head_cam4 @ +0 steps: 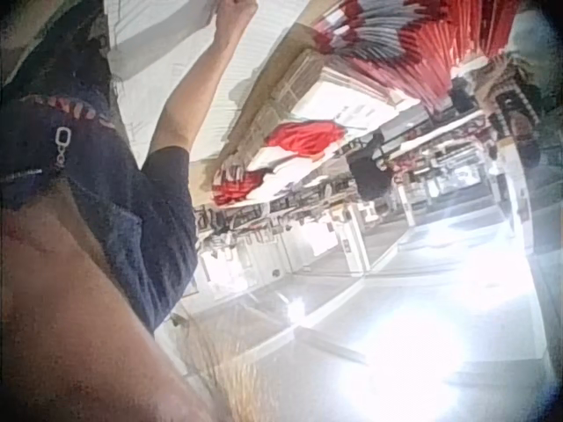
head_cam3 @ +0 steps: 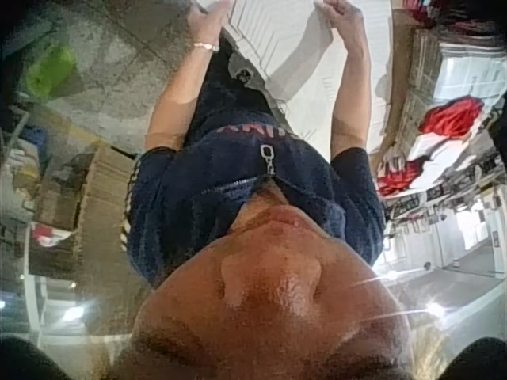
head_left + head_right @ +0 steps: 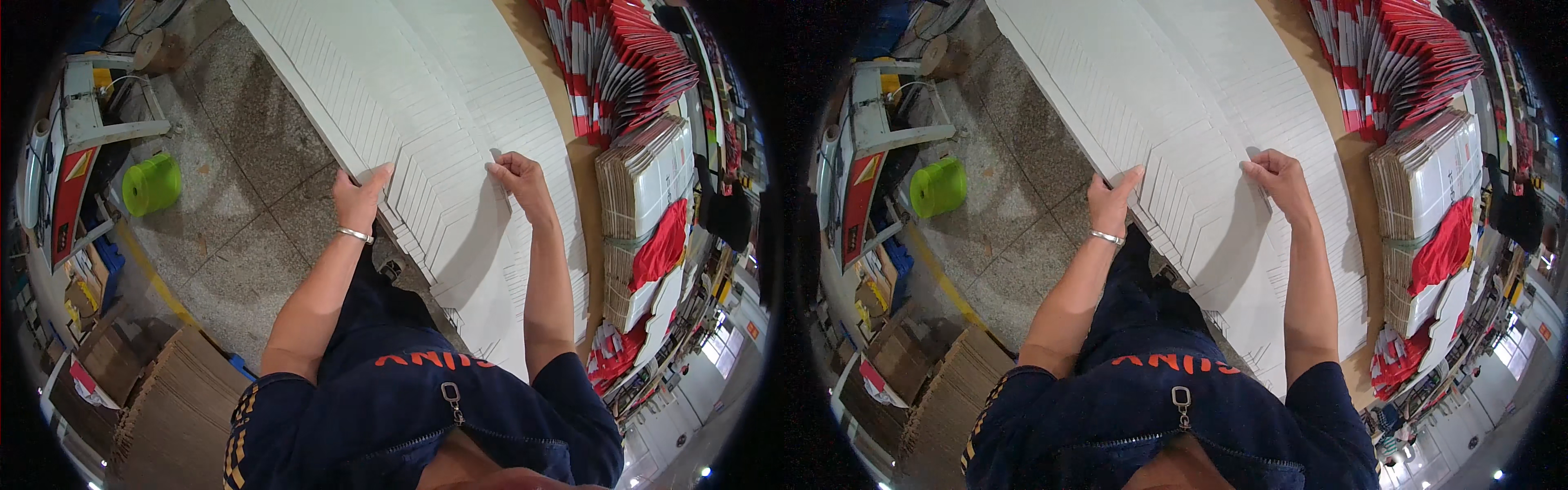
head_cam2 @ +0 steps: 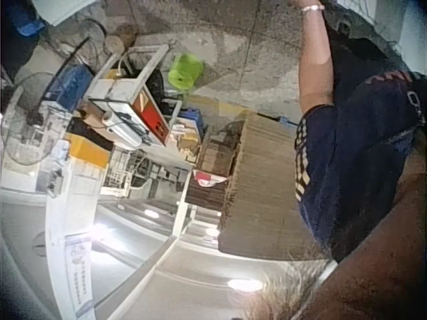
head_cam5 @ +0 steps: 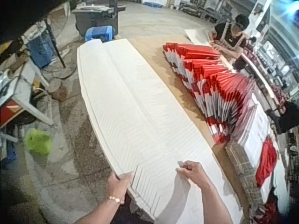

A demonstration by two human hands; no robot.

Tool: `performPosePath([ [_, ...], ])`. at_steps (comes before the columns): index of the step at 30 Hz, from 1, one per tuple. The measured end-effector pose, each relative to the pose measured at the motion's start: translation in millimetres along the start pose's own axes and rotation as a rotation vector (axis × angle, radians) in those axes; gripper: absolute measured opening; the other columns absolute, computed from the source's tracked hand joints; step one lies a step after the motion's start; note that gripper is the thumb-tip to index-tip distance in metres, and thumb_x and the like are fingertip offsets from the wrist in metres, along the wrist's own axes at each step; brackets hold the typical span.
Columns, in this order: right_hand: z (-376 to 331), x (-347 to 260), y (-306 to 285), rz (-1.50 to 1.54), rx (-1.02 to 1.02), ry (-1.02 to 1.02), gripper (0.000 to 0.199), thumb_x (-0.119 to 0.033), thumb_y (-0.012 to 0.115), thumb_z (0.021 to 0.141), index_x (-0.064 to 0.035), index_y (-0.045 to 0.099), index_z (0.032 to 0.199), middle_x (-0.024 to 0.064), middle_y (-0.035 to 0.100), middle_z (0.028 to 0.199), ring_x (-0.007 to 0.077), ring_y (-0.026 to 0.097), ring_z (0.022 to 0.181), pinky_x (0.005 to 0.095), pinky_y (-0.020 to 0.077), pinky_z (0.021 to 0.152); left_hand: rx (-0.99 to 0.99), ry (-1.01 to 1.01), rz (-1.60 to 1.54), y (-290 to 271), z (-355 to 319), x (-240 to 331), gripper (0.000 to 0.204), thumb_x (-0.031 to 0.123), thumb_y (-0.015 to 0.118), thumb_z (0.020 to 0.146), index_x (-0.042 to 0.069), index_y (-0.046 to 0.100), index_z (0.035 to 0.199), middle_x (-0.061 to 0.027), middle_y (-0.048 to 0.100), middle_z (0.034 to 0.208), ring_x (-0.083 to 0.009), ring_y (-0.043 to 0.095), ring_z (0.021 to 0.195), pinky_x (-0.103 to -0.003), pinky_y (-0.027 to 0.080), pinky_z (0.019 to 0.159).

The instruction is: The person folds flat white cardboard sheets into box shapes by hand. They repeatedly pick up a sheet, fold the flaps, and place the formed box onto a stack. The task is performed in a repetitive loop throughout the clip.

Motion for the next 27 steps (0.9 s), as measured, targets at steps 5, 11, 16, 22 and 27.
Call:
performPosePath([
  [5,1.5,8.5,2.7,0.129,-0.050,-0.053,0.015,-0.017,0.069,0.085,-0.0037,0.063,0.090,-0.0022,0.061,0.073,0.0044,0.053,0.066,0.0199,0.0401,0.059,0.024,0.057,-0.077,2.0,-0.4,-2.0,0.056,0.018,0.082,0.068,-0.005,0.052,0.109,-0.0151,0.062,0.105,-0.0202,0.060,0.093,-0.033,0.049,0.081],
  [11,-2.3,11.6,2.8,0.063,-0.001,-0.056,0.017,-0.018,0.071,0.084,-0.0038,0.063,0.090,-0.0023,0.061,0.075,0.0045,0.053,0.066,0.0201,0.0409,0.060,0.029,0.064,-0.079,2.1,0.9,-4.5,0.057,0.016,0.082,0.068,-0.005,0.051,0.110,-0.0151,0.061,0.106,-0.0206,0.059,0.095,-0.034,0.049,0.083],
  [16,-3.8,9.3,0.3,0.048,0.012,-0.021,0.024,-0.016,0.073,0.082,0.0001,0.064,0.097,-0.0005,0.062,0.075,0.0059,0.054,0.068,0.0218,0.0440,0.063,-0.055,0.070,-0.021,0.7,4.6,-7.3,0.069,0.016,0.084,0.066,-0.005,0.044,0.119,-0.0170,0.057,0.114,-0.0230,0.058,0.102,-0.034,0.048,0.088],
  [22,-7.9,12.0,-2.6,0.011,-0.023,-0.016,0.033,-0.014,0.074,0.080,0.0047,0.063,0.104,0.0017,0.064,0.076,0.0079,0.057,0.071,0.0234,0.0465,0.066,-0.058,-0.010,-0.005,1.5,3.1,-4.9,0.073,0.014,0.084,0.066,-0.005,0.042,0.122,-0.0173,0.056,0.118,-0.0243,0.057,0.106,-0.034,0.047,0.091],
  [27,-18.3,5.2,-2.1,0.016,0.034,-0.055,0.035,-0.013,0.074,0.080,0.0050,0.061,0.107,0.0040,0.064,0.077,0.0095,0.059,0.072,0.0234,0.0476,0.068,-0.068,0.050,-0.026,4.6,0.6,-1.7,0.073,0.013,0.084,0.065,-0.005,0.041,0.122,-0.0169,0.056,0.118,-0.0236,0.057,0.106,-0.034,0.047,0.091],
])
Point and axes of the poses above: each hand's wrist, its own z-axis towards the middle knuckle, its own y-axis out of the palm, x = y × z, the point moved 4 cm from there along z, towards the middle knuckle
